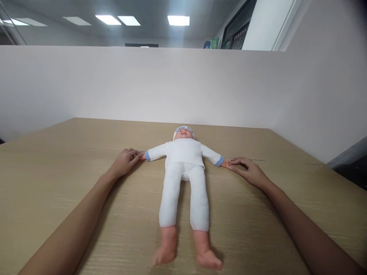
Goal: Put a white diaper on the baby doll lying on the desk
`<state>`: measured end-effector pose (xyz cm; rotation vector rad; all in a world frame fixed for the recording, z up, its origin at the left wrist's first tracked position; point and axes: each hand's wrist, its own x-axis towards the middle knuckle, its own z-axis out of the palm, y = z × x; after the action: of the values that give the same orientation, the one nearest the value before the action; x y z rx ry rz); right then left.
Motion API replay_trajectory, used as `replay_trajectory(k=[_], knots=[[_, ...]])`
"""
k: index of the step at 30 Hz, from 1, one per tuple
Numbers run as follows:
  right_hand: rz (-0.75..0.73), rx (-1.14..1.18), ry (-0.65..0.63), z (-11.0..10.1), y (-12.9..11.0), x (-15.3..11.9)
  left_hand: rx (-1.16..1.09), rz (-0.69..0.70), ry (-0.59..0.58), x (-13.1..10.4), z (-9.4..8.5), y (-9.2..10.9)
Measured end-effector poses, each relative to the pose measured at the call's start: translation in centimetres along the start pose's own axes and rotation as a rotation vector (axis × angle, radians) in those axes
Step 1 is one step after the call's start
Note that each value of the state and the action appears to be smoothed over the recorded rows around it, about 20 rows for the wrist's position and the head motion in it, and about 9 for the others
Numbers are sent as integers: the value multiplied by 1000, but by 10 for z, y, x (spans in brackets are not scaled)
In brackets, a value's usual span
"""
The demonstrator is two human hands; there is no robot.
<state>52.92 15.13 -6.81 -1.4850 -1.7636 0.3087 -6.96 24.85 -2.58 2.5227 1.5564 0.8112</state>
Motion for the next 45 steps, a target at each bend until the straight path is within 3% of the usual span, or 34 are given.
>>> replay_trajectory(k=[6, 11, 20, 25, 31, 39, 45], knots=[[1, -31, 6, 2, 4, 1, -7, 10, -46, 3, 2, -5], [-25, -97, 31, 4, 2, 1, 22, -15, -9, 4, 10, -6], [-89, -199, 41, 5, 4, -1, 71, 1, 44, 0, 9, 13], [-282, -324, -7, 14, -26, -3, 14, 59, 31, -2, 5, 36], [-272, -312, -22, 38, -61, -3, 2, 35, -25, 1, 18, 52], [-190, -393, 37, 38, -42, 5, -4, 31, -8, 5, 24, 55], [-217, -373, 60, 39, -42, 3, 17, 22, -15, 5, 29, 56]])
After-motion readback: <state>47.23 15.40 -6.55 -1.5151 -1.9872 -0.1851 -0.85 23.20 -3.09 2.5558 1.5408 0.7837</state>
